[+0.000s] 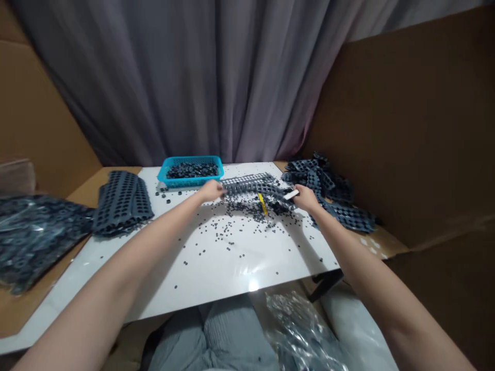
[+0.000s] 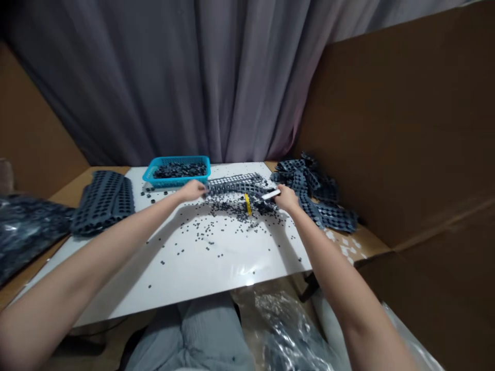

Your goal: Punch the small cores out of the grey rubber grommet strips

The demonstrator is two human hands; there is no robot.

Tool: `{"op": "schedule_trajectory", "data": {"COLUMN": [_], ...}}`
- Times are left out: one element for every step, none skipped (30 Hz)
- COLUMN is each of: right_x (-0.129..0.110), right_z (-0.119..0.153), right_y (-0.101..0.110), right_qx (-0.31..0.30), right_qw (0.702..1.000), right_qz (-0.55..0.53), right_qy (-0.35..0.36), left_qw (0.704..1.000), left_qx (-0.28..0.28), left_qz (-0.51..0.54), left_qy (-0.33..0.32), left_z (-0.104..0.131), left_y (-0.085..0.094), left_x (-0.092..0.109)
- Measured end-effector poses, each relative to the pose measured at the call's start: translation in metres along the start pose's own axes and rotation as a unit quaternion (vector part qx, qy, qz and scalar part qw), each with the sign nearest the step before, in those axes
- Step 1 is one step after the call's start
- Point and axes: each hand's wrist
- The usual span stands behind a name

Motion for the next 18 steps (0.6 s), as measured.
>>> {"op": "schedule_trajectory", "data": {"right_x": [-0.001, -0.002, -0.003, -0.004, -0.006, -0.009, -0.014, -0.019, -0.027, -0.036, -0.048, -0.061, -0.077, -0.093, -0.112, -0.131, -0.151, -0.173], "right_z": [0.001, 0.002, 0.003, 0.003, 0.004, 0.004, 0.004, 0.005, 0.005, 0.007, 0.009, 0.013, 0.018, 0.025, 0.034, 0.044, 0.056, 0.07], "right_y": [-0.001, -0.001, -0.002, -0.003, -0.004, -0.006, -0.008, -0.01, -0.012, -0.015, -0.018, -0.023, -0.028, -0.034, -0.042, -0.051, -0.061, -0.072], "right_qx": [0.001, 0.001, 0.002, 0.003, 0.003, 0.001, 0.001, -0.001, -0.006, -0.011, -0.019, -0.029, -0.039, -0.055, -0.074, -0.087, -0.106, -0.13], "right_qw": [1.0, 1.0, 1.0, 0.999, 0.998, 0.997, 0.996, 0.993, 0.99, 0.987, 0.982, 0.976, 0.97, 0.959, 0.945, 0.935, 0.925, 0.914], "right_qz": [-0.008, -0.018, -0.03, -0.044, -0.059, -0.075, -0.092, -0.113, -0.135, -0.157, -0.182, -0.21, -0.236, -0.275, -0.316, -0.341, -0.363, -0.384], "right_qy": [0.002, 0.004, 0.008, 0.011, 0.014, 0.016, 0.019, 0.024, 0.03, 0.036, 0.042, 0.046, 0.047, 0.042, 0.033, 0.029, 0.022, 0.015], "left_qw": [1.0, 1.0, 1.0, 0.999, 0.999, 0.998, 0.997, 0.996, 0.995, 0.994, 0.993, 0.991, 0.988, 0.985, 0.98, 0.975, 0.969, 0.961], "left_qx": [0.005, 0.011, 0.019, 0.025, 0.032, 0.041, 0.05, 0.059, 0.068, 0.08, 0.093, 0.11, 0.129, 0.148, 0.169, 0.187, 0.208, 0.23], "left_qz": [-0.004, -0.007, -0.011, -0.014, -0.018, -0.023, -0.027, -0.032, -0.037, -0.043, -0.05, -0.059, -0.069, -0.081, -0.095, -0.111, -0.13, -0.153], "left_qy": [-0.009, -0.017, -0.023, -0.031, -0.039, -0.044, -0.049, -0.053, -0.056, -0.058, -0.058, -0.056, -0.052, -0.047, -0.041, -0.036, -0.029, -0.02], "left_z": [0.002, 0.003, 0.005, 0.007, 0.01, 0.012, 0.015, 0.019, 0.024, 0.029, 0.035, 0.041, 0.048, 0.055, 0.061, 0.066, 0.07, 0.073], "left_y": [-0.002, -0.003, -0.003, -0.002, 0.001, 0.005, 0.011, 0.02, 0.03, 0.043, 0.057, 0.072, 0.089, 0.106, 0.124, 0.143, 0.162, 0.181], "left_x": [-0.002, -0.004, -0.006, -0.007, -0.009, -0.012, -0.015, -0.018, -0.023, -0.028, -0.034, -0.04, -0.046, -0.052, -0.058, -0.062, -0.065, -0.065]}}
Point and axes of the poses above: each hand's wrist, its own z-axis away from the middle knuckle, its own y-axis out of the back of the hand, x = y × z, and after that the axes turned 2 degrees about -y, right-handed
